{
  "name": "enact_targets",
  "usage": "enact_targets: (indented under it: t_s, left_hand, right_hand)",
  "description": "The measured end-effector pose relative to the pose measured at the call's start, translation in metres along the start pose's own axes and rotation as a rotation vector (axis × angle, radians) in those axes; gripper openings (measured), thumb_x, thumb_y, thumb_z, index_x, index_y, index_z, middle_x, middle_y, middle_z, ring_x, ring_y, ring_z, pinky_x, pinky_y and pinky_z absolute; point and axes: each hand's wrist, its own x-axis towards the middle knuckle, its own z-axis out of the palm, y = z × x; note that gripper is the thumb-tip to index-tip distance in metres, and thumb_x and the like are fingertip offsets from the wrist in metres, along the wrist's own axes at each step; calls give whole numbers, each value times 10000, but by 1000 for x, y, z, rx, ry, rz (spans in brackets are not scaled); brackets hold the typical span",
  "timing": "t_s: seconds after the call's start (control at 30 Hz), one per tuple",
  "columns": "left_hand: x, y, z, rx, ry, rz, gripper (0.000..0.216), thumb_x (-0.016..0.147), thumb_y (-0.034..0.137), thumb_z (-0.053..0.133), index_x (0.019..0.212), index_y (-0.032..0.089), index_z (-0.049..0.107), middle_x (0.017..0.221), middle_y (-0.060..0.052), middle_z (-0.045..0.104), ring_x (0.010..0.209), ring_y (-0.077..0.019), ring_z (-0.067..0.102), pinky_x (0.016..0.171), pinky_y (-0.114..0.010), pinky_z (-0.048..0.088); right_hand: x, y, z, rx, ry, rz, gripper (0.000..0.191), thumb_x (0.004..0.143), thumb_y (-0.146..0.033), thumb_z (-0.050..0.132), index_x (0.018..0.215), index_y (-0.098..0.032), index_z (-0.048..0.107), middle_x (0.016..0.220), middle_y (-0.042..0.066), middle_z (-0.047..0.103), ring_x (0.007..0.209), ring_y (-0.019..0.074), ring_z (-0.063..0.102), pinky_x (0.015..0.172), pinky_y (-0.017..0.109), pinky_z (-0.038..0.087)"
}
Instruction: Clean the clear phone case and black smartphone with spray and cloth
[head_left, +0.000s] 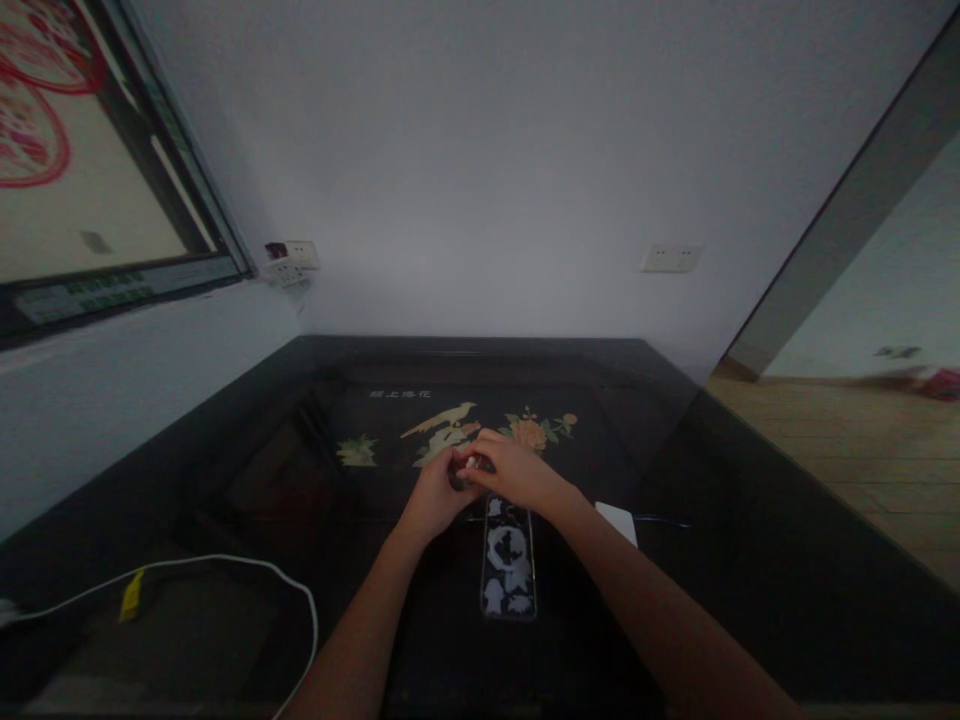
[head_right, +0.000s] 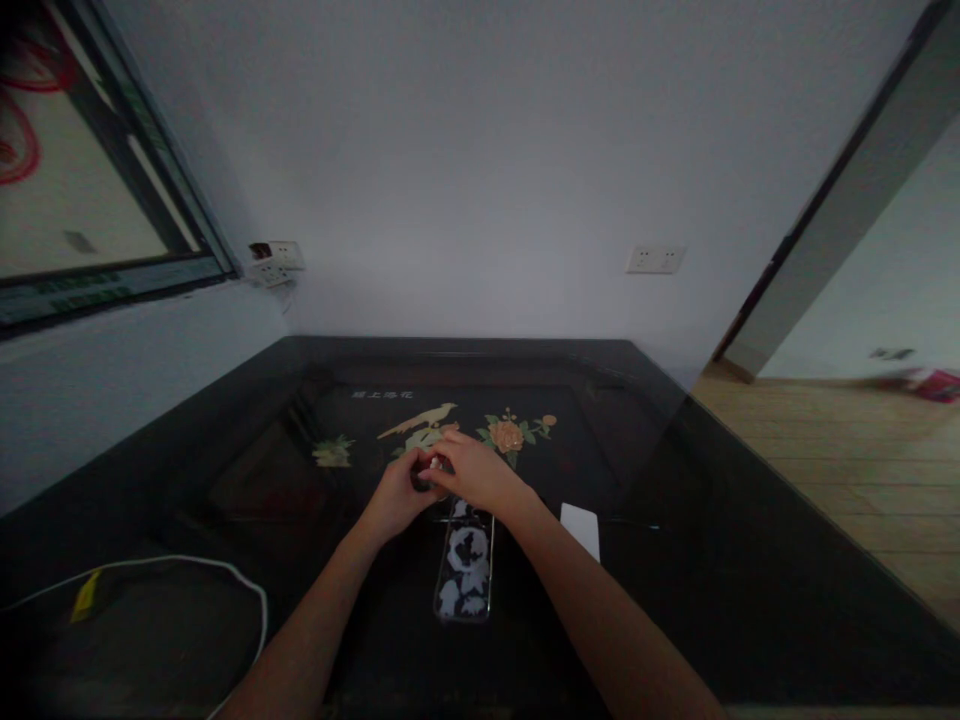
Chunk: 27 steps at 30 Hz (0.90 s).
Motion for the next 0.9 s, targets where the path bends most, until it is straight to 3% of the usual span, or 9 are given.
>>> enact_targets:
  t_s: [0.17, 0.37, 0.6, 0.77, 0.9]
  left_hand:
    - [0, 6, -2, 42, -9, -20, 243, 718, 246, 782, 850, 191, 586, 805, 3, 644, 746, -157, 594, 668, -256, 425]
    - [-1, 8, -5, 65, -11, -32, 240, 719, 258, 771, 810, 198, 557, 752, 26, 613, 711, -143, 563, 660, -248, 401]
    - [-2, 6, -6, 46, -26, -22, 232, 734, 268, 748, 814, 196, 542, 760, 25, 606, 710, -137, 553, 661, -247, 407]
    - [-2, 5, -6, 42, -8, 4, 277, 753, 311, 770, 886, 198, 555, 791, 25, 595, 730, -142, 562, 685, -260, 432]
    - [-3, 9, -7, 104, -11, -15, 376, 744, 413, 815, 936, 195, 576, 827, 14, 598, 757, -154, 570, 705, -273, 441]
  right_hand:
    - [-1, 6, -2, 37, -52, -46, 134, 986, -236, 625, 1086, -214, 712, 1070, 50, 630, 936, 169, 631, 861, 303, 485]
    - [4, 9, -1, 3, -77, -24, 75, 966, -265, 674, 977, -195, 699, 996, 35, 633, 906, 170, 618, 813, 287, 471]
    - [5, 8, 1, 15, -65, -8, 89, 953, -274, 691, 1003, -201, 696, 1006, 35, 653, 902, 171, 639, 795, 288, 485]
    - [-18, 5, -7, 101, 60, 14, 254, 963, -321, 681, 1195, -223, 650, 1143, 68, 669, 1019, 194, 648, 924, 341, 501]
    - [-61, 21, -18, 85, 211, 145, 218, 1007, -355, 594, 1163, -218, 661, 1125, 71, 687, 1028, 202, 657, 934, 357, 503]
